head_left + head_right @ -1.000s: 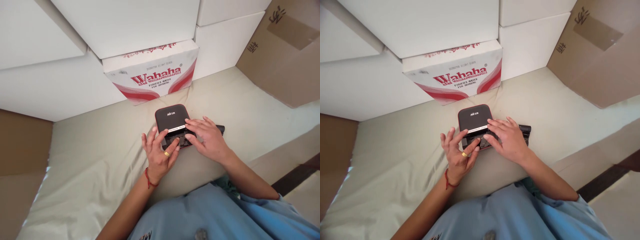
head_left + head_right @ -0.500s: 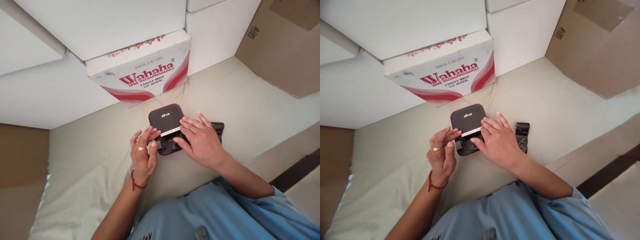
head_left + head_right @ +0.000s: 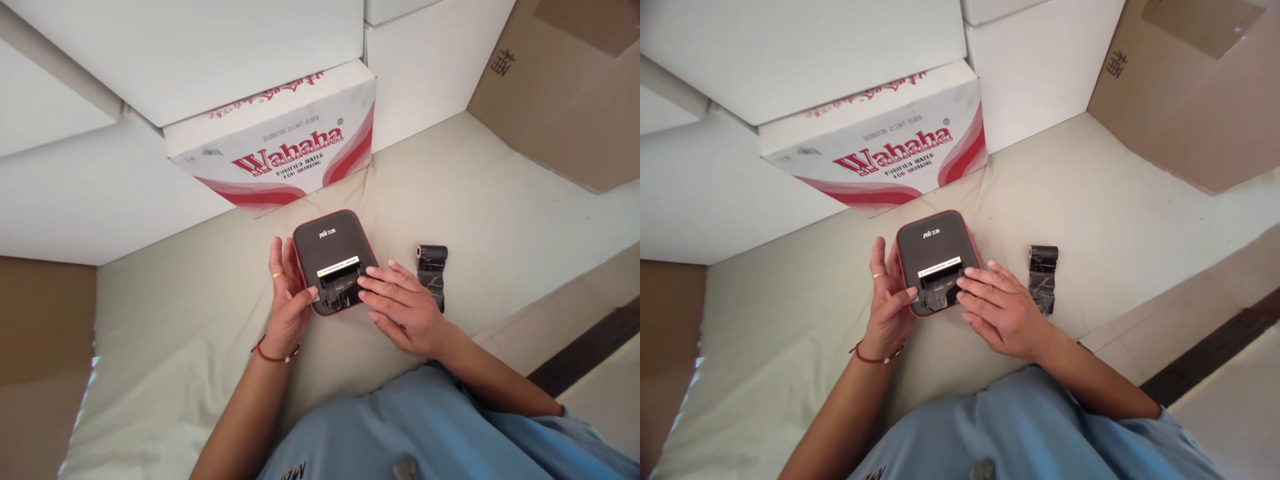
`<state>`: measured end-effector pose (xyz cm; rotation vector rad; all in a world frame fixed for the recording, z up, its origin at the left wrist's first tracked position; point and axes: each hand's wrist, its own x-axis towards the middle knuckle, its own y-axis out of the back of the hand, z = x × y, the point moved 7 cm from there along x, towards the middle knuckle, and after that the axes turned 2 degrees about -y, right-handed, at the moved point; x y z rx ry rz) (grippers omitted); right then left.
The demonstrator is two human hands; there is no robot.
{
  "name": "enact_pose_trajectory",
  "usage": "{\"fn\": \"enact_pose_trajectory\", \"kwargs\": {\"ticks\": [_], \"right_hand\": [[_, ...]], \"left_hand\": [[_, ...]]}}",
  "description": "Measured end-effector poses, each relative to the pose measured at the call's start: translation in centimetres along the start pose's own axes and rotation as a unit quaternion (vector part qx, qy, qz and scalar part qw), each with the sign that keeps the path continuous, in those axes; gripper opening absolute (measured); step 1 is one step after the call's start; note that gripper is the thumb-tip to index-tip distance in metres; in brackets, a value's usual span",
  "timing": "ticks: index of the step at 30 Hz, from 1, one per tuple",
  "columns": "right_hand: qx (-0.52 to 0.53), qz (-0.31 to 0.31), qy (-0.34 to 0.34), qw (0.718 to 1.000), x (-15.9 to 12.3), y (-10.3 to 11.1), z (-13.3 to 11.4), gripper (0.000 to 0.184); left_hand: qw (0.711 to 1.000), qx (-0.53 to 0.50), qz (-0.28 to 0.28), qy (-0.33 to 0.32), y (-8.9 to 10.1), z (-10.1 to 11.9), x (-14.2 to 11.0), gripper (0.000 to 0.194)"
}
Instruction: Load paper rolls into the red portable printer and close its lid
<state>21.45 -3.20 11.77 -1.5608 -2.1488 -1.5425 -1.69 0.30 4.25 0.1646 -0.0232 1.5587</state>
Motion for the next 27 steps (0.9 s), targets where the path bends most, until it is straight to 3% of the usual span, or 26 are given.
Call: {"fn": "enact_pose_trajectory", "kwargs": {"ticks": [5,10,14,17,20,22,27], "right_hand": [[0.022,0.007,0.014,1.0,0.2,0.0,-0.1,0.035],[0.046,0.0,0.029,0.999,1.6,0.7,0.0,0.023],[0.077,-0.086,-0.026,0.993,5.4,0.7,0.8,0.038],[-0.039,-0.207,-0.109,0.971,9.0,-1.0,2.0,0.036],[-0.181,-0.299,-0.14,0.927,12.0,-3.5,2.7,0.025],[-0.218,-0.324,-0.141,0.91,13.4,-5.2,2.9,0.026],[-0.234,-0.334,-0.134,0.903,14.4,-8.2,3.1,0.026]], "left_hand": [[1.0,0.0,0.005,0.0,-0.5,-0.5,-0.4,0.109],[0.999,-0.026,0.025,-0.002,-0.8,-1.1,-0.4,0.11],[0.998,-0.062,0.02,-0.013,-0.9,-2.1,-0.2,0.107],[0.996,-0.087,0.032,-0.019,-0.8,-2.6,-0.1,0.105],[0.994,-0.103,0.027,-0.018,-0.9,-2.8,-0.1,0.104],[0.994,-0.108,0.015,-0.019,-1.1,-2.8,-0.1,0.103],[0.994,-0.104,0.016,-0.028,-1.2,-3.1,-0.3,0.102]]}}
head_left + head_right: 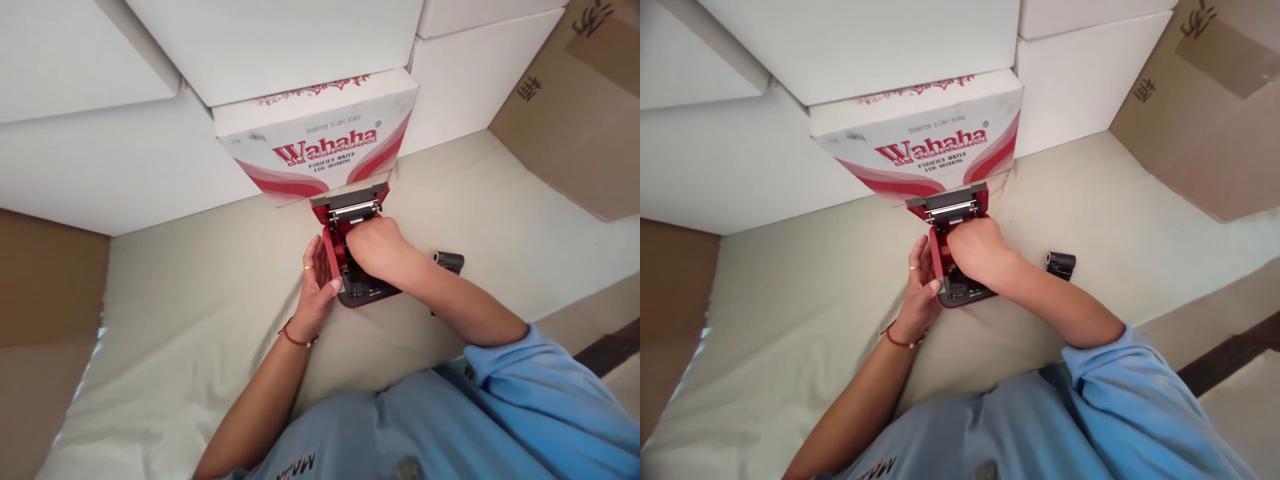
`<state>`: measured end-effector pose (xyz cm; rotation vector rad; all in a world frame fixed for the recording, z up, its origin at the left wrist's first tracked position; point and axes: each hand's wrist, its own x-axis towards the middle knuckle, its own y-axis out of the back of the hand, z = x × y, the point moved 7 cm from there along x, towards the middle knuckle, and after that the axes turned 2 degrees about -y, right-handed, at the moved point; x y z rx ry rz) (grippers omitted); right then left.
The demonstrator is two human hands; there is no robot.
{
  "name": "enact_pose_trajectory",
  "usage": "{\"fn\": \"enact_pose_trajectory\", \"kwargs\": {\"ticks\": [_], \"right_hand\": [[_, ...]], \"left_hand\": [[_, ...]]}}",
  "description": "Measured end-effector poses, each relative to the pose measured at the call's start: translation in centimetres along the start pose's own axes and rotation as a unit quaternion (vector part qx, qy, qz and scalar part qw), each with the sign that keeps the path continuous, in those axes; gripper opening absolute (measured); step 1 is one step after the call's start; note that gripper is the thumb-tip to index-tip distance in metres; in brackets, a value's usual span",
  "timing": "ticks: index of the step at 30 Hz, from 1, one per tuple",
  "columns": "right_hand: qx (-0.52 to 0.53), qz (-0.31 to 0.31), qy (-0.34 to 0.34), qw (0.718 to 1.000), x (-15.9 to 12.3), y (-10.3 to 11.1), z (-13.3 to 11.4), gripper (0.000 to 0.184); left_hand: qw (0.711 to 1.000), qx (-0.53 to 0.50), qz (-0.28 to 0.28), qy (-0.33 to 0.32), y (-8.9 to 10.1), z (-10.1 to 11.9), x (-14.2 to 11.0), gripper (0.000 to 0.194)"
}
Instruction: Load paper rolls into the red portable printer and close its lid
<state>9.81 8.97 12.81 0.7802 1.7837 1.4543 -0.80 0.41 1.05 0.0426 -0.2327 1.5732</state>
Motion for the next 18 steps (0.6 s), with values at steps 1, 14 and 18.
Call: {"fn": "enact_pose_trajectory", "kwargs": {"ticks": [1,14,18], "right_hand": [[-0.001,-0.003,-0.007,1.0,0.0,-0.1,0.0,0.025],[0.272,0.035,-0.03,0.961,-13.8,5.5,9.8,0.04],[0.293,-0.053,-0.049,0.953,-14.3,0.8,12.8,0.038]], "left_hand": [[1.0,-0.002,0.003,-0.002,0.0,0.0,0.0,0.102],[0.953,-0.087,0.289,0.01,2.4,0.0,-0.7,0.052],[0.952,-0.072,0.296,0.032,1.8,0.4,-1.4,0.069]]}}
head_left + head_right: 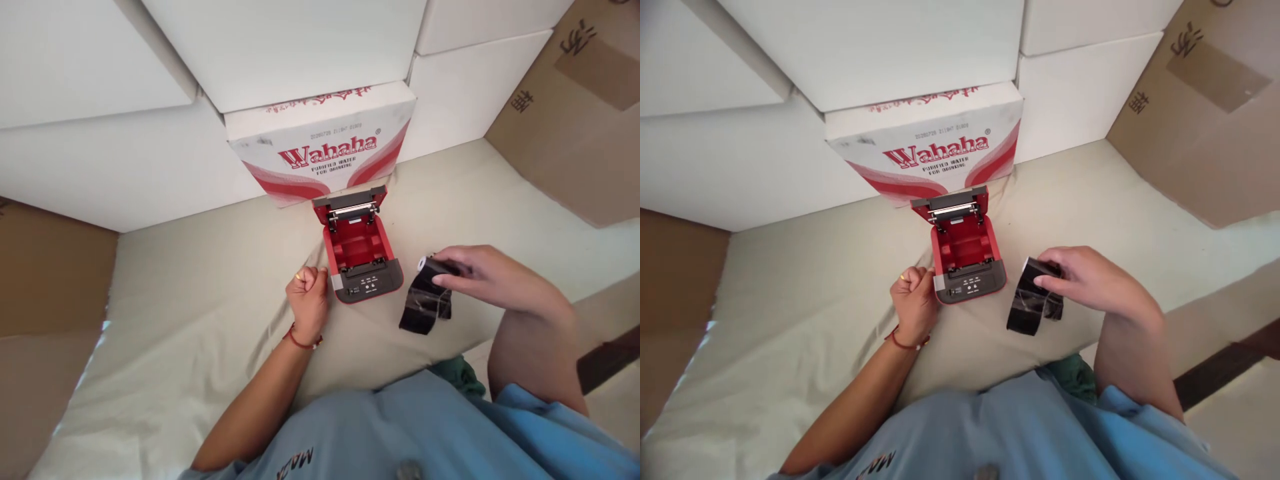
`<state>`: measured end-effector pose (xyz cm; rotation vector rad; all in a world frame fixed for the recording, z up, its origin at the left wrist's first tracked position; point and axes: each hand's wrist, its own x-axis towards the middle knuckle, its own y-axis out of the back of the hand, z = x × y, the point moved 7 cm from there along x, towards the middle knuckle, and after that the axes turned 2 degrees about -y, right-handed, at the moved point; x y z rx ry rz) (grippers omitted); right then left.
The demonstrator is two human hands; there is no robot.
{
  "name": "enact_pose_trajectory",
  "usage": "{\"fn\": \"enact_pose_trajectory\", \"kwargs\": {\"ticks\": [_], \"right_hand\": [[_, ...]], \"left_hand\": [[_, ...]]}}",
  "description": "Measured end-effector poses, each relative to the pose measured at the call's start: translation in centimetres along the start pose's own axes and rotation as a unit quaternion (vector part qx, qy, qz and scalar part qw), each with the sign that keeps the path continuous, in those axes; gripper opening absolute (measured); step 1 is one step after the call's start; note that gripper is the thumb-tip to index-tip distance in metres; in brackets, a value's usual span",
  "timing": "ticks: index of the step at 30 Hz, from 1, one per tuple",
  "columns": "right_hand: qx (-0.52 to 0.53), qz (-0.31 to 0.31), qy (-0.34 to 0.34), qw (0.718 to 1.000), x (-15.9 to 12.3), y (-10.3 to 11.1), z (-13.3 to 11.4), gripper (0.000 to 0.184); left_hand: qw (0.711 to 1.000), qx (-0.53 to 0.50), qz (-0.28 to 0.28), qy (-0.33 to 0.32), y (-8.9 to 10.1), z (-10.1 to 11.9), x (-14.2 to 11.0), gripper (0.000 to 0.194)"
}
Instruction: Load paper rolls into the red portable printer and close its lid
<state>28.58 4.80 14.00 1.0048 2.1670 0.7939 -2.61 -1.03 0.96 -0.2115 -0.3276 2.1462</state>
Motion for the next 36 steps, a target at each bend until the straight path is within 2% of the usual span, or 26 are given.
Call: {"fn": "enact_pose_trajectory", "kwargs": {"ticks": [2,4,7,9,10,12,14,17,21,23,25,27,28,30,32,33,36], "right_hand": [[-0.002,-0.042,-0.004,0.999,1.1,-2.5,1.5,0.034],[-0.016,-0.027,-0.013,0.999,2.2,-4.2,2.7,0.03],[-0.054,0.095,-0.056,0.992,2.7,-4.2,4.6,0.036],[-0.097,0.183,-0.104,0.973,2.0,-3.1,6.1,0.039],[-0.12,0.207,-0.126,0.963,1.6,-2.7,6.9,0.039],[-0.149,0.208,-0.152,0.955,0.8,-2.3,8.2,0.036],[-0.14,0.181,-0.152,0.962,0.3,-2.4,9.1,0.034],[-0.107,0.166,-0.142,0.97,-0.2,-2.6,9.9,0.035],[-0.129,0.154,-0.171,0.964,-0.4,-2.3,10.3,0.039],[-0.11,0.122,-0.151,0.975,-1.1,-1.4,9.3,0.037],[-0.057,0.089,-0.093,0.99,-2.7,0.3,7.1,0.039],[-0.036,0.079,-0.031,0.996,-4.8,3.2,4.1,0.042],[-0.044,0.062,0.002,0.997,-5.7,4.5,2.5,0.037],[-0.038,0.012,0.12,0.992,-6.6,6.3,-1.5,0.033],[-0.013,-0.042,0.192,0.98,-5.8,6.7,-4.6,0.035],[0.003,-0.06,0.201,0.978,-4.5,6.3,-5.7,0.034],[0.042,-0.038,0.202,0.978,0.7,3.6,-8.1,0.033]], "left_hand": [[1.0,0.0,0.004,0.018,0.0,0.1,-0.3,0.072],[0.999,-0.009,0.01,0.036,-0.1,0.3,-0.3,0.075],[0.999,-0.014,0.01,0.038,-0.2,0.6,0.0,0.079],[1.0,-0.002,0.016,0.025,-0.2,0.7,0.2,0.08],[1.0,0.005,0.02,0.018,-0.1,0.8,0.3,0.079],[1.0,0.017,0.02,0.009,-0.1,0.7,0.3,0.076],[1.0,0.02,0.002,0.009,-0.3,0.5,0.2,0.07],[0.999,0.011,-0.028,0.013,-0.6,0.0,0.1,0.062],[1.0,0.0,-0.024,0.008,-0.2,-0.4,0.2,0.049],[1.0,-0.001,-0.017,0.004,0.1,-0.7,0.5,0.046],[1.0,0.0,-0.013,0.002,0.3,-0.9,0.6,0.045],[1.0,0.003,-0.01,0.001,0.5,-1.2,0.7,0.042],[1.0,0.003,-0.008,0.0,0.6,-1.3,0.8,0.04],[1.0,0.007,-0.005,-0.009,0.7,-1.3,0.8,0.037],[0.999,0.024,-0.005,-0.033,0.7,-1.1,0.7,0.033],[0.998,0.036,-0.006,-0.047,0.7,-0.9,0.7,0.031],[0.995,0.067,-0.005,-0.074,0.9,-0.5,0.5,0.023]]}}
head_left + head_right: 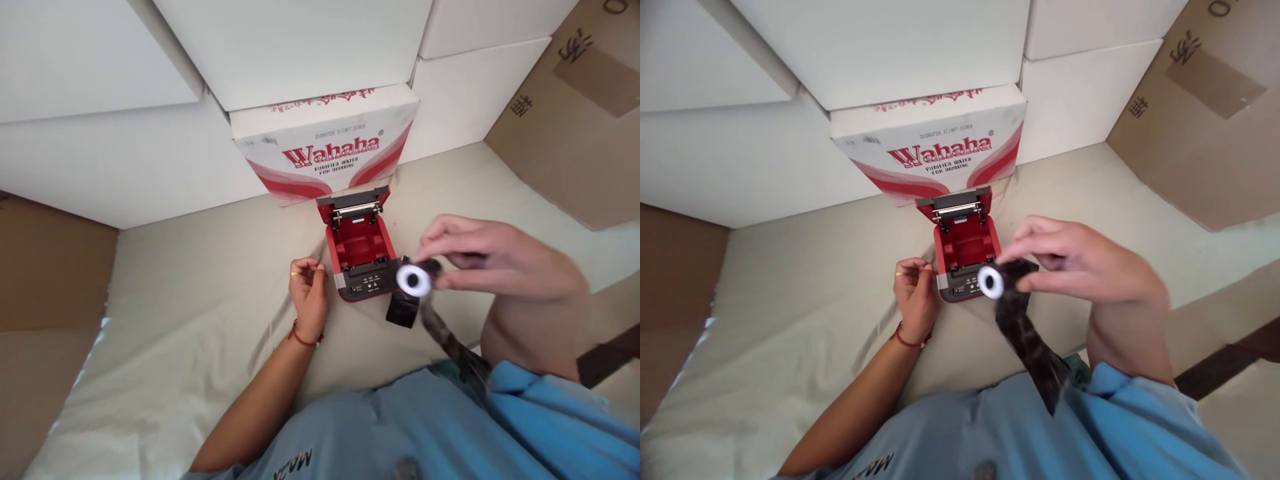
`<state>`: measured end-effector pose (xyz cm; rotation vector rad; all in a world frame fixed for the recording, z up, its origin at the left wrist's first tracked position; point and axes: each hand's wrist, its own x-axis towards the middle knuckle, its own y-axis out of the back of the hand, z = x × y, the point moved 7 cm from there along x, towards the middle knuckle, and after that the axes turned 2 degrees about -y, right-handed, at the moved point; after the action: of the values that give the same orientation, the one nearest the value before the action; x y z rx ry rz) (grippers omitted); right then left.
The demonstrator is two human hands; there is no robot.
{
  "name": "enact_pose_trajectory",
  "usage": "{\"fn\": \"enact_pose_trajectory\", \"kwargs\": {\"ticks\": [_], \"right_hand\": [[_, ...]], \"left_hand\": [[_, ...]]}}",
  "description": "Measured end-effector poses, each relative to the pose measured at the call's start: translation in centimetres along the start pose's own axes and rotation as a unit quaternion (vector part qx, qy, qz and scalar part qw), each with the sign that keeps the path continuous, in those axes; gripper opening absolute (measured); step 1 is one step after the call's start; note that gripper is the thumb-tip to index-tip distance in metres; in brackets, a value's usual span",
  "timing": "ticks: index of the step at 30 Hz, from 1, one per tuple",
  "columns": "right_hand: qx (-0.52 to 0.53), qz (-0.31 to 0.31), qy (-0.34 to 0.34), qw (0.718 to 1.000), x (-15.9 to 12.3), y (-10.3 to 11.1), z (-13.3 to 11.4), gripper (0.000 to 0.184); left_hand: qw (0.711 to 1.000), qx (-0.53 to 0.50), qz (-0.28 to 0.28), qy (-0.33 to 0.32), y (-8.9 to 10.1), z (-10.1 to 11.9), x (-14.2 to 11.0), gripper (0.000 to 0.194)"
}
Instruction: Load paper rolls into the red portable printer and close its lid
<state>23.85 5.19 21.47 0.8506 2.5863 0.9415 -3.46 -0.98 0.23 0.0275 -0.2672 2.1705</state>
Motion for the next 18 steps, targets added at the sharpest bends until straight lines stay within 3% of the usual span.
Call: {"fn": "enact_pose_trajectory", "kwargs": {"ticks": [4,8,10,14,18], "right_hand": [[-0.108,0.087,-0.086,0.987,6.5,-4.5,1.9,0.034],[-0.238,0.072,-0.196,0.949,9.2,-7.3,3.3,0.041],[-0.278,0.053,-0.219,0.934,9.8,-7.8,3.6,0.042],[-0.309,0.028,-0.226,0.923,10.9,-8.0,4.0,0.045],[-0.321,0.012,-0.242,0.915,11.7,-8.2,4.0,0.039]], "left_hand": [[0.999,0.034,0.004,-0.016,0.2,0.4,-0.1,0.02],[0.987,0.126,0.003,-0.101,0.4,2.5,-0.6,0.018],[0.964,0.181,-0.007,-0.196,0.2,4.5,-1.4,0.018],[0.896,0.226,-0.089,-0.373,-1.2,7.9,-3.9,0.031],[0.847,0.254,-0.151,-0.442,-2.6,9.1,-5.3,0.044]]}}
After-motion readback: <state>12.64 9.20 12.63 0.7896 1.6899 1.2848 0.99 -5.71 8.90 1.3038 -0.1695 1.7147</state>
